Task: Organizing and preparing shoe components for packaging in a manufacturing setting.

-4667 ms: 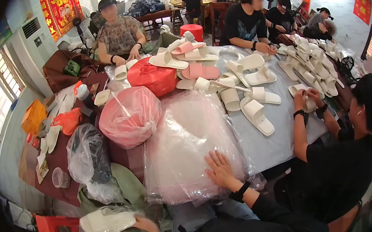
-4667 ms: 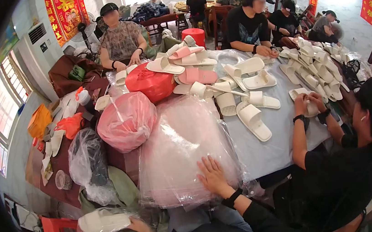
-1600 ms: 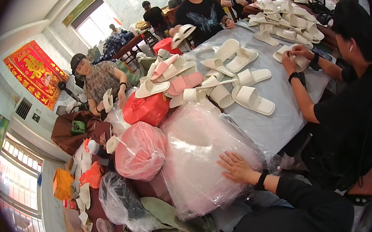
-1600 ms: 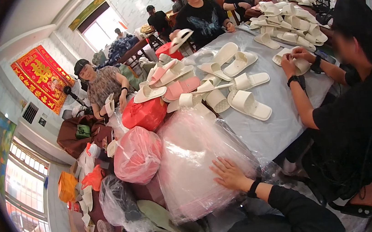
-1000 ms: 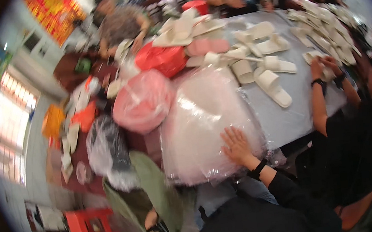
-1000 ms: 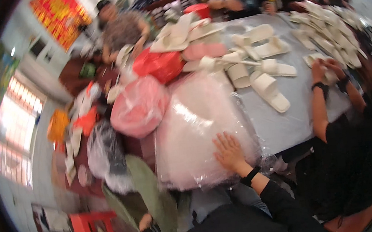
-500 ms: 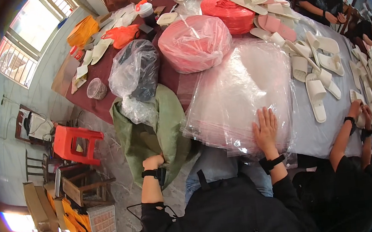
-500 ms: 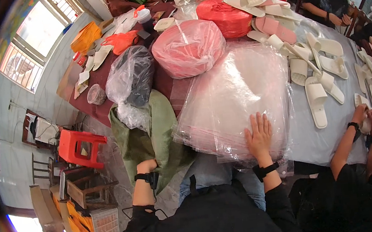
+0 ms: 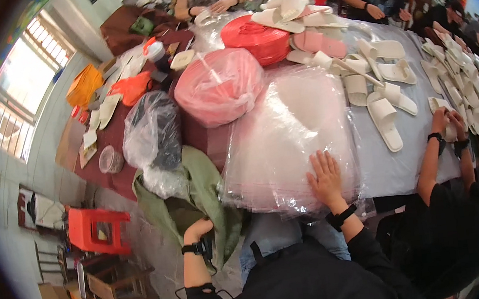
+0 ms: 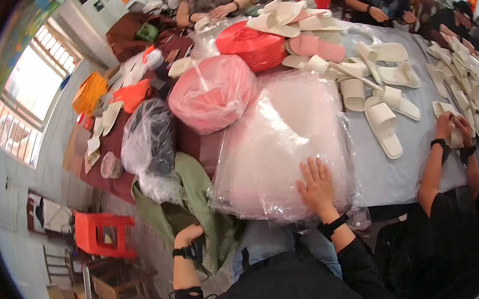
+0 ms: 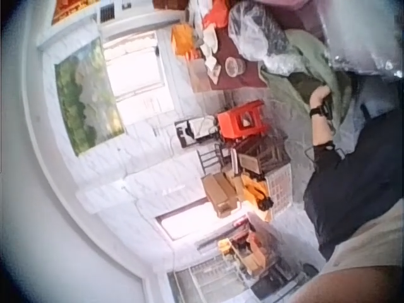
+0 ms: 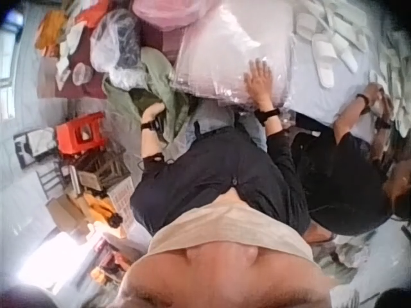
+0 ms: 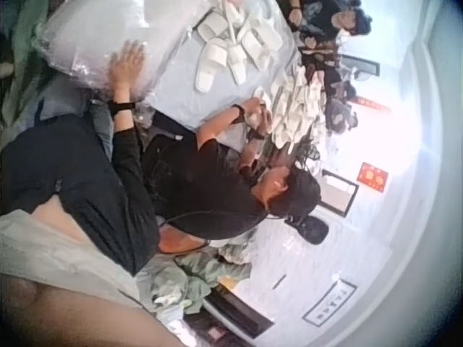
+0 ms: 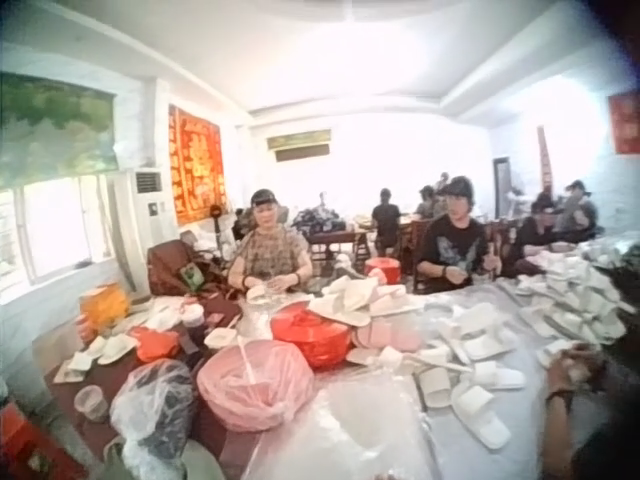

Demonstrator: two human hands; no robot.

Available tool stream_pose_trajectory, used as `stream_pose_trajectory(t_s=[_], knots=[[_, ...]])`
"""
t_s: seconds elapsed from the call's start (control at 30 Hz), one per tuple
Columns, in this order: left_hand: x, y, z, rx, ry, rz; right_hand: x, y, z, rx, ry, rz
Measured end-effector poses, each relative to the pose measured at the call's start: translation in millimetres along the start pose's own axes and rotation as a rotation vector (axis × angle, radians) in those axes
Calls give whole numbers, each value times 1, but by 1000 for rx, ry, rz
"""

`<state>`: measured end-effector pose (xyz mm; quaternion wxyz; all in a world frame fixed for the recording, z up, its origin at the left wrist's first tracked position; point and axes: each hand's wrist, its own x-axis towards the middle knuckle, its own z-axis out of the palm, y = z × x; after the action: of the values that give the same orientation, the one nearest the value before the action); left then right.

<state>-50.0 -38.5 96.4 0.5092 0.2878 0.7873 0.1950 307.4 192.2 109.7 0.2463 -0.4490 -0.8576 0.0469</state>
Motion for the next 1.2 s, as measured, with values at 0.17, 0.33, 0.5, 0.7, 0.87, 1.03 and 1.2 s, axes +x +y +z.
stream_pose_trajectory(t_s=[0.17, 0.33, 0.5, 0.7, 0.87, 1.03, 1.2], knots=[[-25, 62, 4, 457, 736, 34, -7, 5, 12, -33, 8, 7], [-24, 132, 27, 128, 1069, 595, -8, 2, 8, 6, 0, 27], [-6, 188, 87, 424, 587, 1127, -4, 8, 6, 29, -10, -3], [39, 193, 138, 778, 567, 1103, 12, 17, -32, 636, -44, 64], [52, 183, 145, 716, 580, 1104, 27, 75, -70, 276, 309, 151], [51, 185, 148, 695, 594, 1109, 30, 162, -71, -152, 367, 406], [50, 183, 146, 701, 614, 1101, 24, 194, -63, -342, 143, 556]])
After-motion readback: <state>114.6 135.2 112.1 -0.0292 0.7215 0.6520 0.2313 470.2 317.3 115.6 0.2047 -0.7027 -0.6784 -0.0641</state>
